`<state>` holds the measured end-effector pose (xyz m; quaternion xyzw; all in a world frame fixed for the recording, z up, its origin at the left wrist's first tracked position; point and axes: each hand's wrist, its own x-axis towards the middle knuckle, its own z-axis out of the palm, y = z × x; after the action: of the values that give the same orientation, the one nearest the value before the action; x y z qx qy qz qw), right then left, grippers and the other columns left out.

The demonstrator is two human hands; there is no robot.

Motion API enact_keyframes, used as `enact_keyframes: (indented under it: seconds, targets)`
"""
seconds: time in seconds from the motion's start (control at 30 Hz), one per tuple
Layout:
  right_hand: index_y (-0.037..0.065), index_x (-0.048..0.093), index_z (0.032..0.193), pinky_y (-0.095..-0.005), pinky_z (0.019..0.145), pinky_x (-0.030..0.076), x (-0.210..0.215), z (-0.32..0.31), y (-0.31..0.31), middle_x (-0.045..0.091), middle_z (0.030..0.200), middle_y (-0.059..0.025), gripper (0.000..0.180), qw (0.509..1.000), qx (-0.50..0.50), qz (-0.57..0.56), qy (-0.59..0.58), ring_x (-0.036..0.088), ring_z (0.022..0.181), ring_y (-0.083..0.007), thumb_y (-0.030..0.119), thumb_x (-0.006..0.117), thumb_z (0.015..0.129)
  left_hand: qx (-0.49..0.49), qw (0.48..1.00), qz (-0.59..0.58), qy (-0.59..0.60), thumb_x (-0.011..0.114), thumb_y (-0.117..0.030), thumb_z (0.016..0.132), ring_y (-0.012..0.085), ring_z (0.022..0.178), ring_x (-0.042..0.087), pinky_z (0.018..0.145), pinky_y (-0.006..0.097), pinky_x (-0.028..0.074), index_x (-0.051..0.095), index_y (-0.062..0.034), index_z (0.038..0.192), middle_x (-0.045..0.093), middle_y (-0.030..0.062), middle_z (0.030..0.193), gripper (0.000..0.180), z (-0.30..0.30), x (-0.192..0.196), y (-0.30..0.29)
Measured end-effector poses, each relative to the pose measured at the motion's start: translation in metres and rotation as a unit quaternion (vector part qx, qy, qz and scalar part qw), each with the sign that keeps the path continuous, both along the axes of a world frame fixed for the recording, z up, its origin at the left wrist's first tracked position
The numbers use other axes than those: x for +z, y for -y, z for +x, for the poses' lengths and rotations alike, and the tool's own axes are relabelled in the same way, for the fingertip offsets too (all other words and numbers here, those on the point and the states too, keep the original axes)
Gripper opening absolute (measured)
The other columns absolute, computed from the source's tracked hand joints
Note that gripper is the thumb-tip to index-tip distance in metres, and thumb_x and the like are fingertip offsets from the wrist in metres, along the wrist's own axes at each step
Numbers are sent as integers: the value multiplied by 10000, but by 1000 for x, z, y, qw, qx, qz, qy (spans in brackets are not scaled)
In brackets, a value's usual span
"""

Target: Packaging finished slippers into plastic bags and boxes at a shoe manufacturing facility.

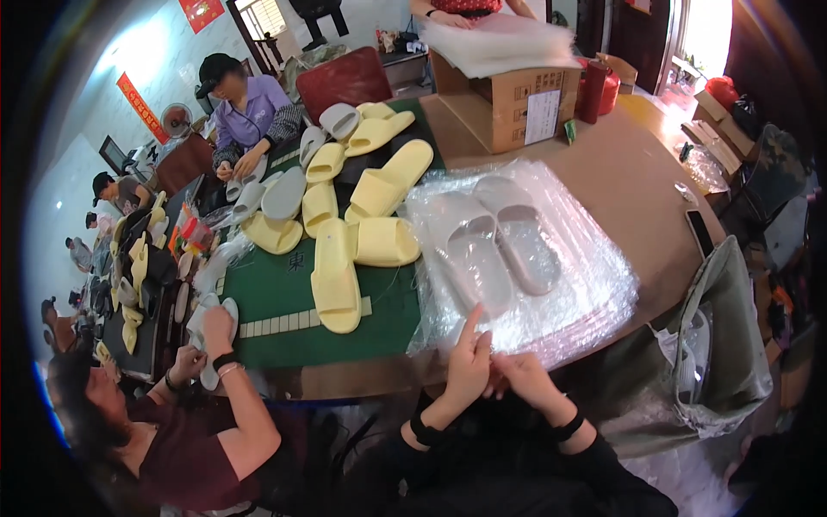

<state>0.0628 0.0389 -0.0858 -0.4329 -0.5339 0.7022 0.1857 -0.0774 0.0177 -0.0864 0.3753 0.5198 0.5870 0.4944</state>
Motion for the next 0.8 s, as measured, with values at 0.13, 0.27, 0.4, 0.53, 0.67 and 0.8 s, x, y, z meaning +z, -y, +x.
enact_keyframes:
  seconds: [0.13,0.27,0.4,0.53,0.67,0.8]
  targets:
    - [4,415,1330,-454,956,471,10,5,1,537,1265,-189,609,887,-84,-208,-403,575,1113,-339,502,346,987,-32,969,58,-236,508,-85,942,87,614,532,591,239,453,396,-68,1415,565,53,687,487,3,49,17]
    - [4,320,1385,-460,1004,432,13,0,0,462,1349,-190,573,820,-149,-226,-505,529,1179,-332,417,391,994,-116,928,170,-311,593,-80,888,235,621,619,588,312,496,525,-50,1309,668,136,864,427,23,63,41]
    - [-18,450,1304,-364,970,449,35,-8,-6,508,1299,-128,439,867,-251,-194,-385,559,1109,-237,157,558,915,-167,854,297,-394,624,-87,861,251,645,608,562,308,483,585,-70,1237,662,92,846,379,19,75,57]
    - [34,525,1263,-355,885,493,12,19,-12,483,1298,-131,454,950,-202,156,-181,546,1093,-205,106,643,831,-65,840,382,-381,692,-189,812,237,651,596,532,304,456,639,-76,1057,643,51,784,275,0,139,70]
    - [105,307,1426,-566,879,497,50,52,-51,433,1296,-149,718,888,-289,121,-336,491,1163,-347,147,668,807,224,755,588,-184,537,-354,933,185,1059,528,817,350,390,577,-179,1190,582,39,1120,313,7,173,94]
    - [93,368,1372,-453,898,527,34,140,-130,523,1131,-86,529,888,-349,191,-232,586,1026,-244,145,573,887,227,619,724,-202,545,-272,903,175,1158,460,915,397,295,538,-130,1211,567,26,1194,339,-25,190,125]
